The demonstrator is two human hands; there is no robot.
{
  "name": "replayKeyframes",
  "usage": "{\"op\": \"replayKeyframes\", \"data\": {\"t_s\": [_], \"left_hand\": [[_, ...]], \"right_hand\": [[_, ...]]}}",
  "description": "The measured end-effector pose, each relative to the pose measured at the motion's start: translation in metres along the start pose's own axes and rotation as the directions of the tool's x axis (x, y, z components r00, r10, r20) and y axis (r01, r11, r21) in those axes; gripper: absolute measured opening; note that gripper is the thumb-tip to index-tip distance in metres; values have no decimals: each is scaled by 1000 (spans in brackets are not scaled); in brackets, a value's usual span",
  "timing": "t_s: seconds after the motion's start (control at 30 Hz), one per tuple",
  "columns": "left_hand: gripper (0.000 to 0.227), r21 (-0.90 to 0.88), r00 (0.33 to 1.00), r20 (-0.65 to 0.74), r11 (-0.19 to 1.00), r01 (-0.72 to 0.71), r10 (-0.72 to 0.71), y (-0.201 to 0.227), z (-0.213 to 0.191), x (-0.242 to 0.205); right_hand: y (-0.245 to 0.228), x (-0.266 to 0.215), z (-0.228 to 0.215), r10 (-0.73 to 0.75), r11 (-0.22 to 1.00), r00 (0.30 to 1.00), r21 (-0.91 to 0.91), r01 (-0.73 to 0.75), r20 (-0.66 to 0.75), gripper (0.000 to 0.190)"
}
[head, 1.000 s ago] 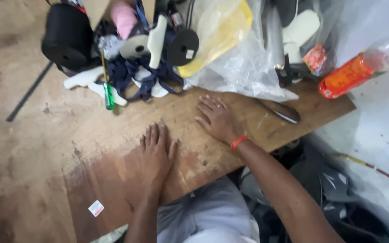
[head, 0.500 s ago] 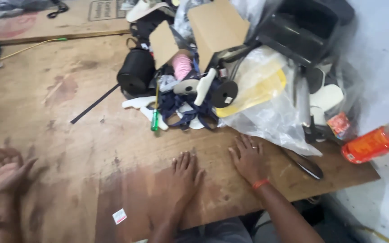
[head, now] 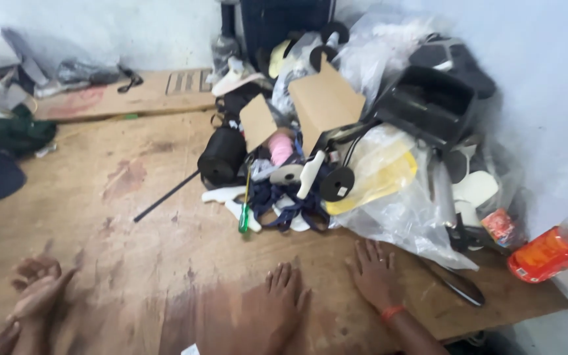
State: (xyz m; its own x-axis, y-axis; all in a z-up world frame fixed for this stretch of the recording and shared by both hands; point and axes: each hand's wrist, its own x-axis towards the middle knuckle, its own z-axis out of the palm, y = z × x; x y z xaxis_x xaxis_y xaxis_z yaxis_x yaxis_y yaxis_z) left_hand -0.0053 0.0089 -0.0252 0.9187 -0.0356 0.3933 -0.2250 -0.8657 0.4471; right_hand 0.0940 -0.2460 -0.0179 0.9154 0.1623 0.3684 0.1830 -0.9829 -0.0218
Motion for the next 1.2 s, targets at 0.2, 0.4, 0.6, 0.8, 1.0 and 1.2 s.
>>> {"op": "replayKeyframes", "data": {"t_s": [0.2, 0.4, 0.6, 0.8, 1.0, 1.2], "left_hand": [[61, 11, 999, 46, 1000, 7, -8, -9, 8, 1], [60, 8, 996, 87, 1000, 16, -17, -10, 5, -6], [58, 20, 997, 81, 1000, -12, 10, -21, 15, -3], [64, 36, 998, 58, 999, -19, 17, -54, 63, 3], [71, 86, 998, 61, 996, -36, 31, -84, 103, 1], [70, 104, 998, 69, 995, 9, -16, -80, 98, 4]], "right_hand": [[-6, -4, -19, -27, 995, 988, -90, 41, 149, 81], [-8, -8, -21, 15, 1000, 988, -20, -13, 151, 78], [-6, -11, -17, 8, 1000, 997, 15, -9, 79, 75], [1, -9, -6, 29, 997, 999, 77, -32, 36, 71], [-1, -13, -4, 18, 998, 999, 53, -19, 29, 70], [-2, -15, -11, 23, 997, 999, 74, -21, -24, 70]]}}
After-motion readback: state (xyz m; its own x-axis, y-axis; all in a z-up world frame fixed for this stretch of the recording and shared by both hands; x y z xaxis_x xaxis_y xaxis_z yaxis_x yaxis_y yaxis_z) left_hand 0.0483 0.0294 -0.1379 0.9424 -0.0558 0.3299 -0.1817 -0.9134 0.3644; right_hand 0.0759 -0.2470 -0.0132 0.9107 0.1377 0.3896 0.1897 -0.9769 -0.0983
